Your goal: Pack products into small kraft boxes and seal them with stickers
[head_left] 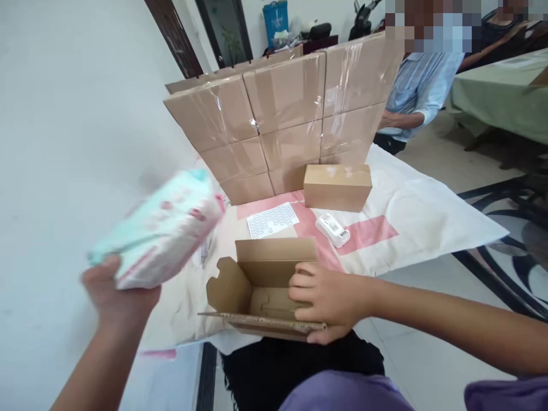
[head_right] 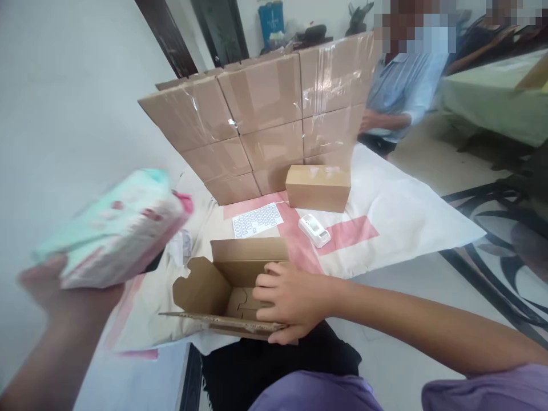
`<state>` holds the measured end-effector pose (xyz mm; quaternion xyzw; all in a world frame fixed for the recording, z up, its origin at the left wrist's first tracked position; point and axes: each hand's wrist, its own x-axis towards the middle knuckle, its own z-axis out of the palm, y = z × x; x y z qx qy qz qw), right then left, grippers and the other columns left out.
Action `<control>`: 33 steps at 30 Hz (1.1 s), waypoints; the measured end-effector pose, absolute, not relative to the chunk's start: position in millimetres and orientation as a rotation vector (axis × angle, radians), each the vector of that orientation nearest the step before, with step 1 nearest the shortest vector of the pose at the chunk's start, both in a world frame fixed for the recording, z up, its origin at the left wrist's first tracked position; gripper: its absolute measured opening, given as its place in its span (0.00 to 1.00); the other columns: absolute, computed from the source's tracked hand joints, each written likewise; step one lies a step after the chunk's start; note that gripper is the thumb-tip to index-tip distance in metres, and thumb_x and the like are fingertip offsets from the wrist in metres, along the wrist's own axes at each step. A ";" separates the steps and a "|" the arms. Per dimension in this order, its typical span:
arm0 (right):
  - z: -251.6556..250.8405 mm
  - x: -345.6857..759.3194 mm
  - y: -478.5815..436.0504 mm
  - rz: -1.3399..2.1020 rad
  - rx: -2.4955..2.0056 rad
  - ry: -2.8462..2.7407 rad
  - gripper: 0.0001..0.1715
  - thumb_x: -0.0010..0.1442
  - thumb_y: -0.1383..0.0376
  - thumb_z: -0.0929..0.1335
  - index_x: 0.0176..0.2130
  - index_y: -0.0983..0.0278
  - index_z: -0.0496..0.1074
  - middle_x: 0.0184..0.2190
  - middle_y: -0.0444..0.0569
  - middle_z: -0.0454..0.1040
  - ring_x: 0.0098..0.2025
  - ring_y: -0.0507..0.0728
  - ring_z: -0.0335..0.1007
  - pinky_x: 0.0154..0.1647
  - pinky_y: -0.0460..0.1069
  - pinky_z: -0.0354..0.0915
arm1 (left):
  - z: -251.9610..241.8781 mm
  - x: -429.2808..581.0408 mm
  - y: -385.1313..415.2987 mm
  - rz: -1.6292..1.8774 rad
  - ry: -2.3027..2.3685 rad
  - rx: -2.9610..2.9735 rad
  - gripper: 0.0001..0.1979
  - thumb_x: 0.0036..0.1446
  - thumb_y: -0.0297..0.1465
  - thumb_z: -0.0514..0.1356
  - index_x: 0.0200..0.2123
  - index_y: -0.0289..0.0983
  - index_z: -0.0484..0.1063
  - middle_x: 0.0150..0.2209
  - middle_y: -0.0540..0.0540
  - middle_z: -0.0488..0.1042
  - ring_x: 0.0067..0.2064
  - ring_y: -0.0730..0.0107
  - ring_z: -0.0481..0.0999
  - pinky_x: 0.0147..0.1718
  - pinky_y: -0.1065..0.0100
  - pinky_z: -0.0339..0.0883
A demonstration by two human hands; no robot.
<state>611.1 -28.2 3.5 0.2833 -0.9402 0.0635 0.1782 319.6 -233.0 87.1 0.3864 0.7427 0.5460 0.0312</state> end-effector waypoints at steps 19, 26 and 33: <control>-40.8 620.3 -3.3 0.334 0.661 -2.089 0.24 0.55 0.46 0.73 0.37 0.59 0.61 0.42 0.51 0.62 0.43 0.59 0.63 0.41 0.58 0.70 | 55.7 371.4 -211.9 0.642 1.463 2.464 0.32 0.56 0.46 0.59 0.63 0.47 0.59 0.55 0.38 0.65 0.51 0.54 0.72 0.45 0.57 0.73; -63.5 622.3 -1.0 0.341 0.559 -2.025 0.30 0.50 0.43 0.76 0.36 0.59 0.62 0.41 0.51 0.62 0.43 0.60 0.63 0.39 0.58 0.70 | 45.7 432.2 -199.4 -0.372 1.471 2.634 0.27 0.53 0.35 0.69 0.54 0.46 0.65 0.61 0.37 0.66 0.56 0.47 0.69 0.43 0.56 0.74; -78.0 627.0 -0.9 0.354 0.384 -2.003 0.34 0.48 0.40 0.76 0.38 0.59 0.63 0.43 0.53 0.64 0.48 0.64 0.66 0.40 0.59 0.69 | 32.4 435.7 -198.6 -0.102 1.761 2.594 0.10 0.59 0.37 0.62 0.42 0.41 0.69 0.50 0.39 0.68 0.49 0.55 0.70 0.34 0.64 0.70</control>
